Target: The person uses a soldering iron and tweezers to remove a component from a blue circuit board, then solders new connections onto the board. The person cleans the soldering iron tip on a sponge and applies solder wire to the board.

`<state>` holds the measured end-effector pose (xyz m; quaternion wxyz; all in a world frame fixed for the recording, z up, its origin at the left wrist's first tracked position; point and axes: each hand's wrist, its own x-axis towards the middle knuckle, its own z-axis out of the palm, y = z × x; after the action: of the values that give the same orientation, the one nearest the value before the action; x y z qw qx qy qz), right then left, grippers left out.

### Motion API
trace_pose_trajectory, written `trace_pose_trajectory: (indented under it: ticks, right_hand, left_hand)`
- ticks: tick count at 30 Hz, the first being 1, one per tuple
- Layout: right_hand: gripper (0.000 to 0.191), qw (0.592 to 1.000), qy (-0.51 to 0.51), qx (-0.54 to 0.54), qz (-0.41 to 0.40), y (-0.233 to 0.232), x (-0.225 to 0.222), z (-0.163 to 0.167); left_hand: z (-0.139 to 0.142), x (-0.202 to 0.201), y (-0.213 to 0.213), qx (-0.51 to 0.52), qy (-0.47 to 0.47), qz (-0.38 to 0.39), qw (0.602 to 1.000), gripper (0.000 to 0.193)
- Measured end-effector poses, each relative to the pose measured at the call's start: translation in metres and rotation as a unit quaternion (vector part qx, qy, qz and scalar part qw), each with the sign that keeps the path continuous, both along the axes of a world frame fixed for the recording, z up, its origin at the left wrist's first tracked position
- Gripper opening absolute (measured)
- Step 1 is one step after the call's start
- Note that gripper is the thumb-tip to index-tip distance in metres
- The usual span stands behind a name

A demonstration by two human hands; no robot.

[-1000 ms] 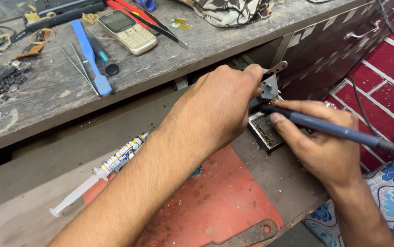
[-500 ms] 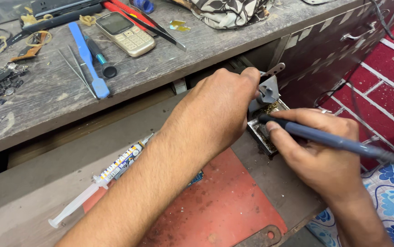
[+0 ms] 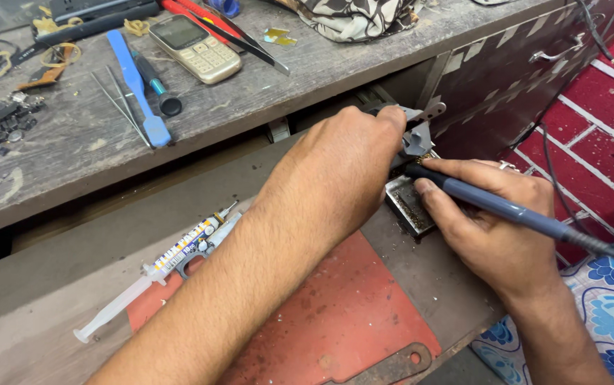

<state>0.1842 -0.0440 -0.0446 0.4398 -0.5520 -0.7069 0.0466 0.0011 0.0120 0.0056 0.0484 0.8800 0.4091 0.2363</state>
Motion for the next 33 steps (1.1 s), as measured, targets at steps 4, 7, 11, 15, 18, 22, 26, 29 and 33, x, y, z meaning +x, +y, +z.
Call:
trace_pose_trajectory:
  ticks: [4,7,11,15,18,22,26,29,33]
  right_hand:
    - [0.022,1.0,0.008,-0.024,-0.019,0.0,0.002,-0.002]
    - [0.022,0.997,0.048,-0.061,-0.006,0.001,0.006,-0.002]
    - [0.023,1.0,-0.011,0.014,0.002,-0.001,0.008,-0.005]
    - [0.022,0.993,0.087,-0.081,0.005,-0.001,0.008,-0.003]
    - [0.023,0.999,0.035,-0.014,-0.017,-0.002,0.004,-0.002]
    - [0.02,1.0,0.019,-0.005,-0.018,-0.004,0.0,-0.001]
    - [0.021,0.998,0.047,-0.04,-0.03,-0.001,0.003,-0.003]
    - [0.019,0.993,0.099,-0.056,-0.023,-0.005,0.011,-0.009]
    - [0.017,0.906,0.406,-0.12,0.01,-0.02,0.033,-0.021]
  left_hand:
    - [-0.001,-0.001,-0.001,0.001,-0.003,0.003,1.0,0.018]
    - [-0.001,-0.001,-0.001,0.004,-0.005,0.0,1.0,0.016]
    - [-0.001,-0.003,0.001,0.014,-0.015,-0.012,1.0,0.02]
    - [-0.001,-0.003,0.0,0.0,-0.017,-0.009,1.0,0.017]
    - [-0.001,-0.001,0.0,0.001,-0.008,-0.003,1.0,0.02]
    - [-0.003,0.0,-0.001,0.006,-0.018,-0.003,1.0,0.018]
    - [-0.003,0.001,-0.002,0.011,-0.011,0.005,1.0,0.017]
    - [-0.003,-0.001,-0.002,0.001,-0.014,0.005,1.0,0.022]
    - [-0.003,-0.001,-0.004,-0.02,-0.031,-0.001,0.999,0.016]
